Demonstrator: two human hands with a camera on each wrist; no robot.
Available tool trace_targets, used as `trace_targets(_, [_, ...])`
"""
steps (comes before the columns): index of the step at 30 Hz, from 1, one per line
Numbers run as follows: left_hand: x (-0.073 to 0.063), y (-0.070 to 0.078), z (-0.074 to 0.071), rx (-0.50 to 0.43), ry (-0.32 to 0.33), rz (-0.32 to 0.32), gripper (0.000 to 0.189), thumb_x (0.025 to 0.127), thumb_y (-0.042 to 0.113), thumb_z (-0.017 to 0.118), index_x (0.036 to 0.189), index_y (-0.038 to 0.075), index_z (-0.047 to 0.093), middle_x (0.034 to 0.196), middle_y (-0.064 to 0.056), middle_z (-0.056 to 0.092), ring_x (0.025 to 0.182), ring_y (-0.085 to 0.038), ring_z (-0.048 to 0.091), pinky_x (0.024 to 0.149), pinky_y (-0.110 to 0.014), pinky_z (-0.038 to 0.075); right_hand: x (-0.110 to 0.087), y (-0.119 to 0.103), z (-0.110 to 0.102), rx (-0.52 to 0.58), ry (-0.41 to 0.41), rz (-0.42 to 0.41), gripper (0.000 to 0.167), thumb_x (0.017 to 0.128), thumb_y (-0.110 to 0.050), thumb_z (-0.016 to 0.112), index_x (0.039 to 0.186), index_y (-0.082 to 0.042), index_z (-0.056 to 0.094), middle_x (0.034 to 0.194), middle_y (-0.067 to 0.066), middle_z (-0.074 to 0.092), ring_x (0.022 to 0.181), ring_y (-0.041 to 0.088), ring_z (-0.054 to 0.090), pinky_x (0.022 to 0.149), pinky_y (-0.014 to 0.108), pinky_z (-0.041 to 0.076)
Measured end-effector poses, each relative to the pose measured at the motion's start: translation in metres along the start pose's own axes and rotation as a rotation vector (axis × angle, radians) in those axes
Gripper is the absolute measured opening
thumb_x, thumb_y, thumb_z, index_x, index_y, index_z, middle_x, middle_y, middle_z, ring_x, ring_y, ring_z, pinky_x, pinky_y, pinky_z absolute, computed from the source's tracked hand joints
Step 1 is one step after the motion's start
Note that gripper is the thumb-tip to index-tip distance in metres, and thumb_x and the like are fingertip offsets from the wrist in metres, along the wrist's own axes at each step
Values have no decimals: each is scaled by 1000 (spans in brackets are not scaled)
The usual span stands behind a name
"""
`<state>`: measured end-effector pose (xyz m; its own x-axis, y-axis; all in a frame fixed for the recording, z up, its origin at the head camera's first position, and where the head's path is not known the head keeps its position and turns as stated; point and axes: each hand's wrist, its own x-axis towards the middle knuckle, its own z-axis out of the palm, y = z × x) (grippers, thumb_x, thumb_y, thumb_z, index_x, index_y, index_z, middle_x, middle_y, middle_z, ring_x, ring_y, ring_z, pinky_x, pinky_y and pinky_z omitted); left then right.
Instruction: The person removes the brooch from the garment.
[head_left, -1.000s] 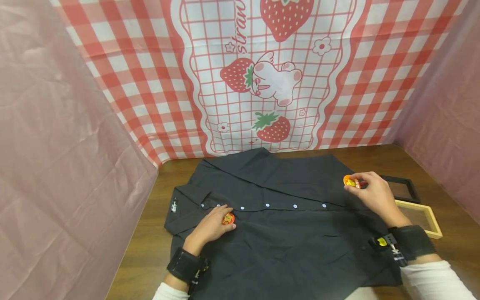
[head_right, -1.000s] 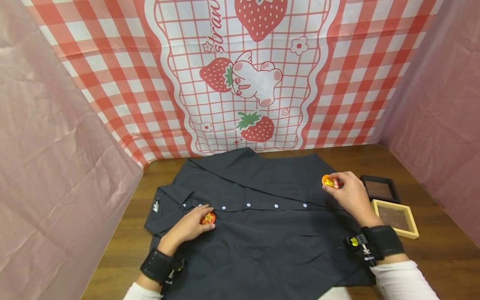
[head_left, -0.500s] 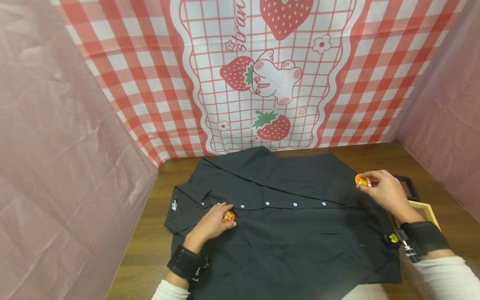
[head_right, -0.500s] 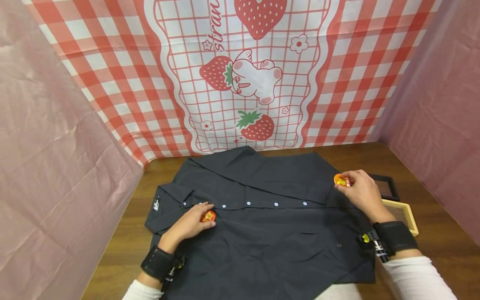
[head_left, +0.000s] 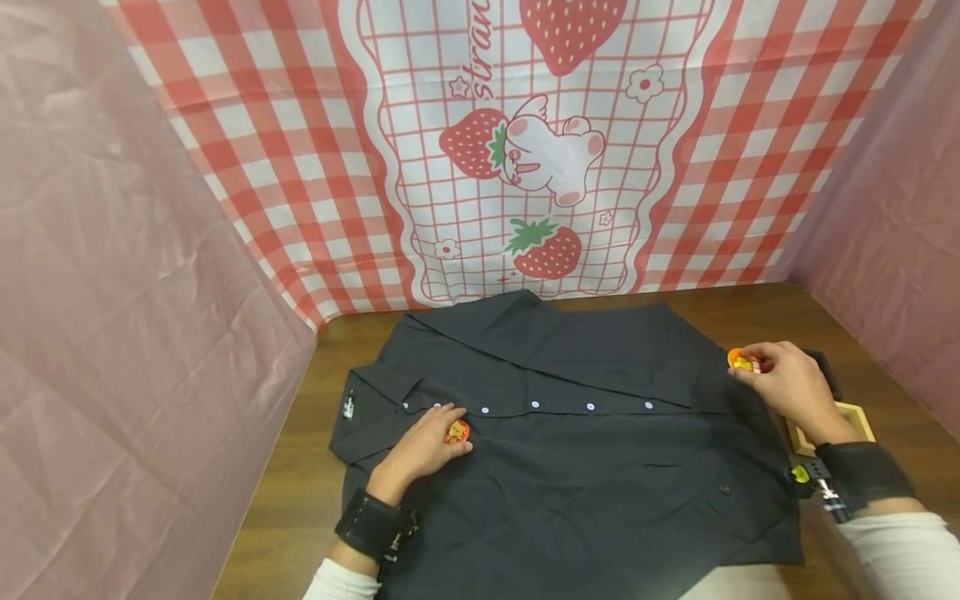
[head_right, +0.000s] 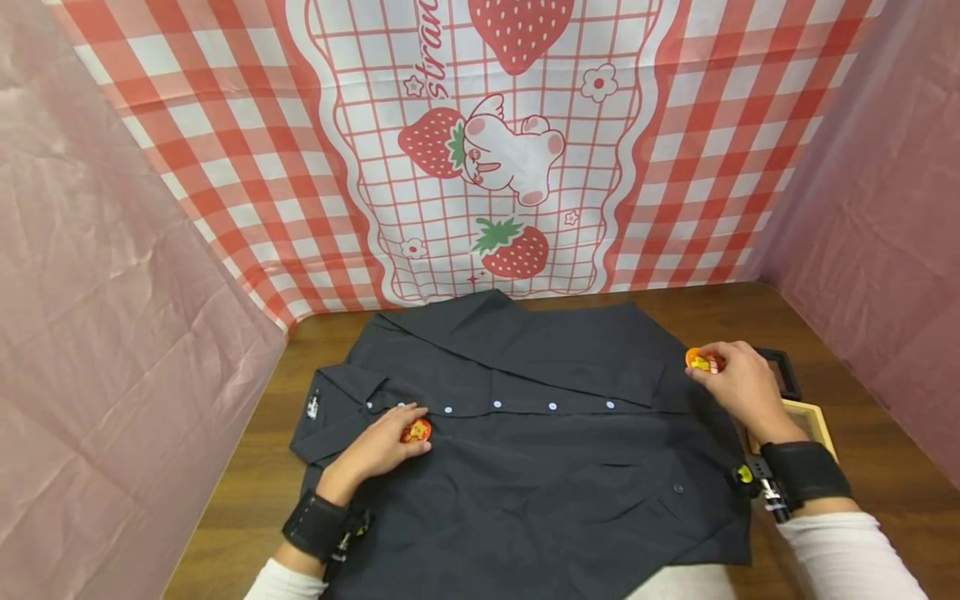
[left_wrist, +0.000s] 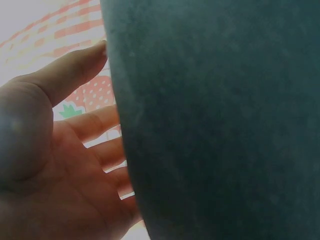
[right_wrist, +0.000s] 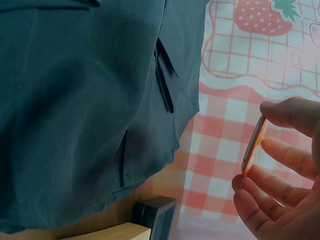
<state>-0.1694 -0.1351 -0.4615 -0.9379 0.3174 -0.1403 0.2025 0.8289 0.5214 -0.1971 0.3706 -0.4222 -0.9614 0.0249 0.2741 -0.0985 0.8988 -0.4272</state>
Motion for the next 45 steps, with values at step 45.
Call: trace_targets(45, [1, 2, 0, 1, 2, 14, 57, 91, 31, 68, 140, 8, 52, 151, -19, 42, 144, -40, 33, 115, -55, 30, 2, 62, -9, -75, -106, 108, 54, 91, -32, 67, 113, 16, 57, 99, 37, 60, 85, 51, 57, 64, 54, 45])
